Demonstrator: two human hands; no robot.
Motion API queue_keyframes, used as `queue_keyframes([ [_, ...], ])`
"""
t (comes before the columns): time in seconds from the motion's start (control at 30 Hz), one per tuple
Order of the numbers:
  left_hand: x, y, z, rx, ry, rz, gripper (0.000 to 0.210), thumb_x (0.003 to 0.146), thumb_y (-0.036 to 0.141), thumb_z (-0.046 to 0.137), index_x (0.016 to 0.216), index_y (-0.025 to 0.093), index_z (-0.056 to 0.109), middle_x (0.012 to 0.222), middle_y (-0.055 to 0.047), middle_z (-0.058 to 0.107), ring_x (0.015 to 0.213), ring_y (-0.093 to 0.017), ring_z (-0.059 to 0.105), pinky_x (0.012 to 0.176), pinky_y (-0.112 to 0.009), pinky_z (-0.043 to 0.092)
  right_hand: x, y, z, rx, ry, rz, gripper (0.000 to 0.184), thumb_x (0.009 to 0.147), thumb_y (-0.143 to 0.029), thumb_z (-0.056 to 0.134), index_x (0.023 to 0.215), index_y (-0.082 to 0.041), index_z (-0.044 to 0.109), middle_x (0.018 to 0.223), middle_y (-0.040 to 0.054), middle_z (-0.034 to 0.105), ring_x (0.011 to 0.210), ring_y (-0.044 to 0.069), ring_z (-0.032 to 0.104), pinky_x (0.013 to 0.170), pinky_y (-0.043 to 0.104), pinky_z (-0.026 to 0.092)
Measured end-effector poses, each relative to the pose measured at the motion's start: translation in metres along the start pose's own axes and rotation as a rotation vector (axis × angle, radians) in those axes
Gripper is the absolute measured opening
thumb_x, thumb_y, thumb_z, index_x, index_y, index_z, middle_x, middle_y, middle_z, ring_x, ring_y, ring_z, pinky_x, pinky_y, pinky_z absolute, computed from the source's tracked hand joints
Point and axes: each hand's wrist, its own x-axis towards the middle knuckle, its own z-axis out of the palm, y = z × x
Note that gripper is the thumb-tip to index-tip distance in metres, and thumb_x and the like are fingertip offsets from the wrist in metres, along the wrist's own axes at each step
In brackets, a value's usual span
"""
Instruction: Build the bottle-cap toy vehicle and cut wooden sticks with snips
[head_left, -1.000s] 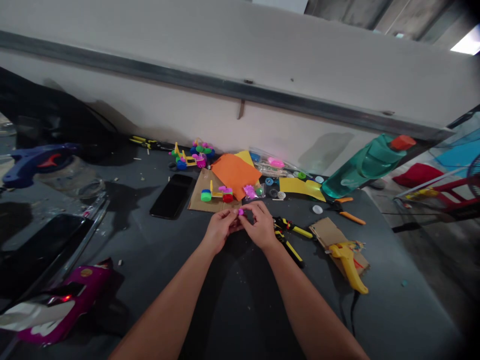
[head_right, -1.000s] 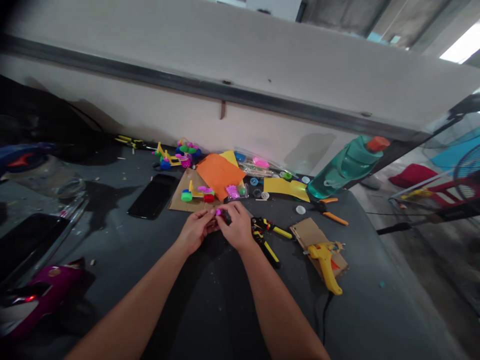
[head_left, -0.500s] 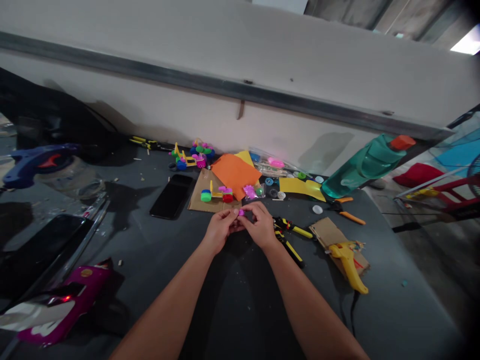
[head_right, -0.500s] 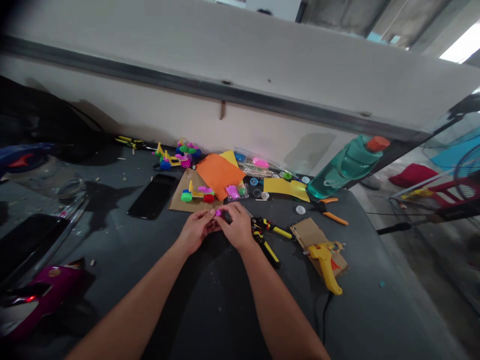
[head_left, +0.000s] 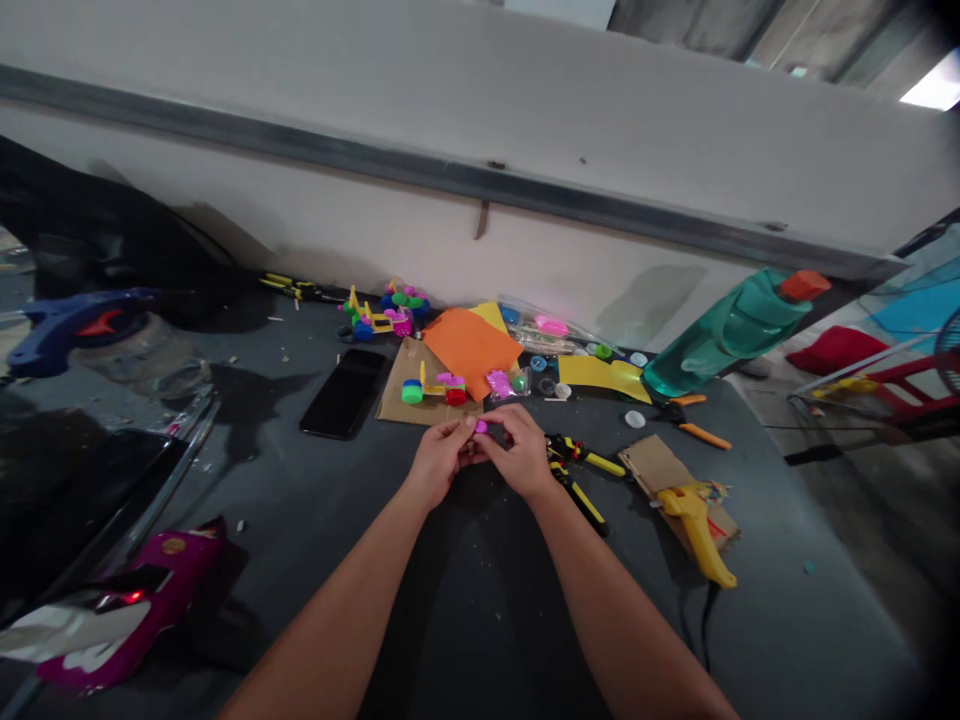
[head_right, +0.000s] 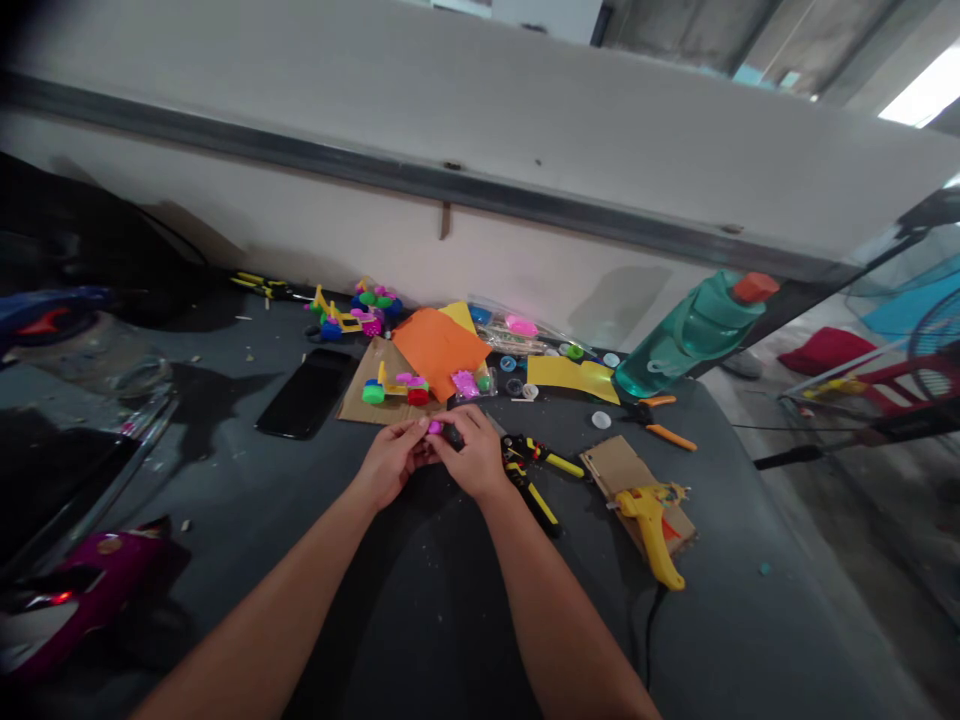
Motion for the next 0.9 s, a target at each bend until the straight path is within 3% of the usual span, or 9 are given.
queue_keyframes([
  [0.2,0.0003,0.0002,0.0005,-0.018,-0.013,-0.008,0.026,0.069,0.035,0.07,0.074,0.011,0.064,0.064,-0.003,0.064,0.058,-0.012,0.06,0.063,-0.03,0.054,-0.0001,0.0009,0.0009,0.016,0.001,0.003,0.016,0.079,-0.025,0.058,0.094,-0.024,0.064,0.092,0.0036,0.061,0.083,0.016,0.056,0.069,0.028,0.047],
  [0.6,-0.0003,0.0012,0.0005,-0.024,-0.038,-0.022,0.024,0.07,0.032,0.069,0.076,0.01,0.063,0.07,-0.007,0.067,0.063,-0.016,0.063,0.066,-0.033,0.054,0.0004,0.0001,0.0027,0.04,0.042,0.032,0.014,0.076,-0.021,0.059,0.09,-0.022,0.062,0.088,0.0025,0.06,0.077,0.015,0.055,0.063,0.026,0.045],
  [0.9,-0.0007,0.0007,0.0014,-0.006,-0.031,0.022,0.023,0.067,0.03,0.072,0.075,0.011,0.063,0.066,-0.002,0.063,0.06,-0.01,0.06,0.063,-0.025,0.052,0.0003,-0.001,0.0018,-0.083,0.032,0.023,0.021,0.073,-0.015,0.055,0.092,-0.021,0.058,0.091,0.0037,0.059,0.084,0.018,0.055,0.069,0.028,0.047],
])
